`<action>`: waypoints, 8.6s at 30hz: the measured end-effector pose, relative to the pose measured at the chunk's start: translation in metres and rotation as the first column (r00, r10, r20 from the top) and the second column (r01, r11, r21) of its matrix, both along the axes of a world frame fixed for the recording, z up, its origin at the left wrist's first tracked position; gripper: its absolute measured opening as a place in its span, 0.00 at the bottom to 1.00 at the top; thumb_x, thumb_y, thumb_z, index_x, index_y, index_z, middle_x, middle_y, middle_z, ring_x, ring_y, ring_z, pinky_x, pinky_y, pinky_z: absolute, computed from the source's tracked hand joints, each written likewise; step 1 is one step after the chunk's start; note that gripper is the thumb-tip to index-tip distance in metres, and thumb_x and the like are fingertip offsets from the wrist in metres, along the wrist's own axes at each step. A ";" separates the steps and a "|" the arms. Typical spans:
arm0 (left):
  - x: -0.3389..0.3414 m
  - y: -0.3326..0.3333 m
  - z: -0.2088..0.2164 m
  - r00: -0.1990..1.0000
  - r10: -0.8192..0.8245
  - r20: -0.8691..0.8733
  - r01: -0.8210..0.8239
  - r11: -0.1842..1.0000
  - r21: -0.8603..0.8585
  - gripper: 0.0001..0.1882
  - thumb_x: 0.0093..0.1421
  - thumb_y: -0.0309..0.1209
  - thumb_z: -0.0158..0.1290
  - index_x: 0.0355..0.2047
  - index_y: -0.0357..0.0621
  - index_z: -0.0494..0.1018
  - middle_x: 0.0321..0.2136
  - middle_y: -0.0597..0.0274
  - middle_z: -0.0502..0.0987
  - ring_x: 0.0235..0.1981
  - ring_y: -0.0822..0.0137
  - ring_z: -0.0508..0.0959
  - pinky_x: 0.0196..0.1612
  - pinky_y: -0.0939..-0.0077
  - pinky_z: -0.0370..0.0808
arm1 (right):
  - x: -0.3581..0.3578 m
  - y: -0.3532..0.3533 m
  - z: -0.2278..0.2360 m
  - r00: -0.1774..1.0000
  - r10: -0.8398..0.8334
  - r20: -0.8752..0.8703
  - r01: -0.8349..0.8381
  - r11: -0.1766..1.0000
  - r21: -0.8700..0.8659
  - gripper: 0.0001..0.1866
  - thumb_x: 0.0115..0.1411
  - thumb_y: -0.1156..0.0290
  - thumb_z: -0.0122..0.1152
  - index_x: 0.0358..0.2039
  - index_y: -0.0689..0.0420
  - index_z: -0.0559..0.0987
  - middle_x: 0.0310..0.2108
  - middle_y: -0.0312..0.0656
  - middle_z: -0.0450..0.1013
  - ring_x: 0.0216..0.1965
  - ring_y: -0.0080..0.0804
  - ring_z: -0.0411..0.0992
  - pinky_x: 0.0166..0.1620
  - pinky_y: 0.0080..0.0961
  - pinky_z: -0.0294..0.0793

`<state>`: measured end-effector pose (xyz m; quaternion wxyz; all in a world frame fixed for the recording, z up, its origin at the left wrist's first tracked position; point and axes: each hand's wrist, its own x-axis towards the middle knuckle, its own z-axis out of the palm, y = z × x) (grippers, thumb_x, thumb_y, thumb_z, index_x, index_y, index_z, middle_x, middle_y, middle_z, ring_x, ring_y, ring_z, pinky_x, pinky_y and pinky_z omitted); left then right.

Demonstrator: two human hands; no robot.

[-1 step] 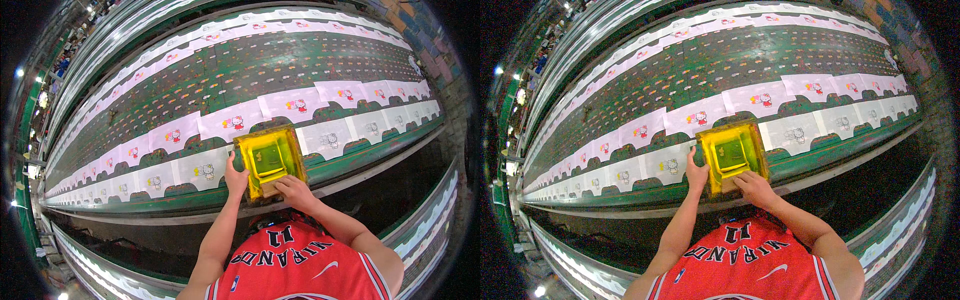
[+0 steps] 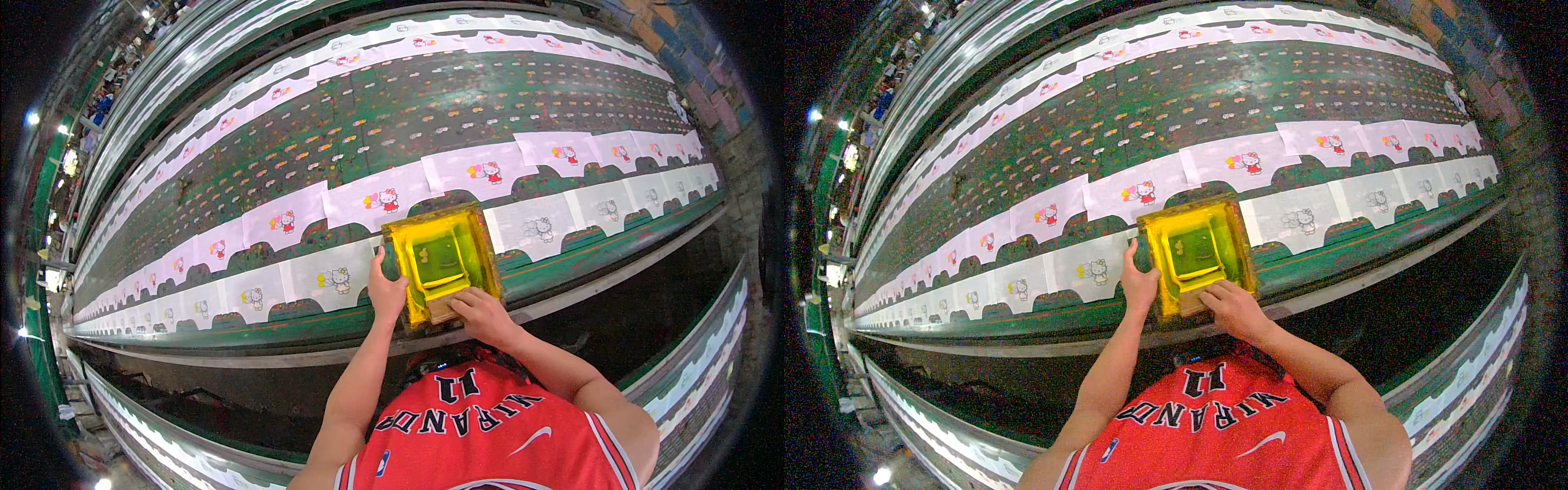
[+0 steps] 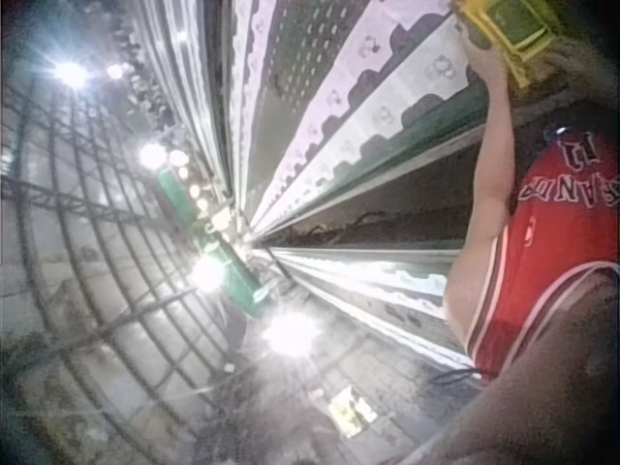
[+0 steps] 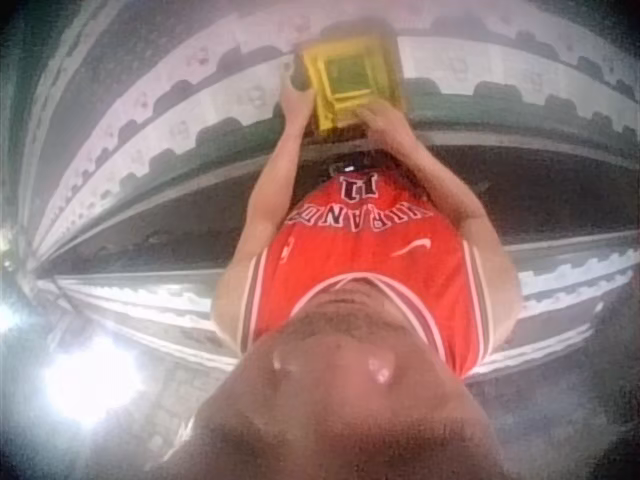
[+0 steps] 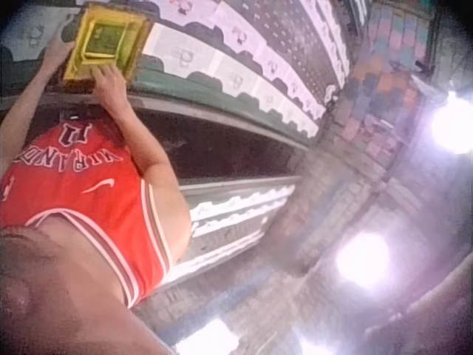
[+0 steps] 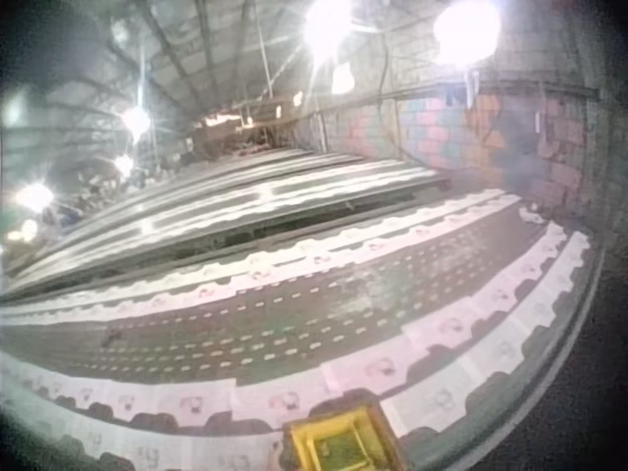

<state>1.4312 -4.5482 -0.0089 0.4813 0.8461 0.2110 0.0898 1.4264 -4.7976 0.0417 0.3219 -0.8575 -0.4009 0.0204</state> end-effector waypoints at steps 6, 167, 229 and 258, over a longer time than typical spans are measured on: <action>0.010 0.004 -0.006 0.999 -0.045 0.022 0.045 0.999 0.005 0.44 0.50 0.20 0.63 0.69 0.39 0.63 0.65 0.43 0.71 0.67 0.44 0.70 0.68 0.58 0.68 | 0.049 0.027 -0.034 0.983 -0.046 0.177 0.040 0.998 0.041 0.24 0.46 0.79 0.62 0.48 0.62 0.80 0.44 0.49 0.77 0.48 0.50 0.75 0.55 0.45 0.76; 0.173 -0.530 -0.014 0.999 -0.048 -0.001 0.048 0.990 0.135 0.47 0.52 0.23 0.65 0.72 0.45 0.60 0.66 0.47 0.70 0.67 0.47 0.69 0.67 0.56 0.68 | 0.316 -0.477 -0.014 0.995 -0.098 -0.009 0.098 0.995 -0.015 0.17 0.48 0.83 0.61 0.41 0.60 0.80 0.41 0.49 0.78 0.47 0.55 0.75 0.50 0.46 0.77; 0.257 -0.800 -0.013 0.998 -0.062 -0.015 0.063 0.994 0.085 0.46 0.52 0.22 0.64 0.72 0.44 0.59 0.65 0.48 0.69 0.66 0.47 0.69 0.66 0.58 0.70 | 0.308 -0.780 -0.023 0.988 0.021 0.152 -0.022 1.000 0.007 0.22 0.46 0.77 0.64 0.45 0.60 0.79 0.43 0.46 0.77 0.47 0.50 0.76 0.51 0.43 0.79; 0.282 -0.868 0.027 0.994 -0.003 0.110 -0.001 0.999 0.042 0.45 0.50 0.17 0.61 0.71 0.38 0.62 0.66 0.44 0.70 0.67 0.47 0.71 0.70 0.61 0.66 | 0.317 -0.851 0.023 0.997 -0.058 0.050 0.058 0.998 0.005 0.16 0.49 0.80 0.65 0.41 0.59 0.80 0.41 0.46 0.78 0.45 0.48 0.76 0.50 0.40 0.79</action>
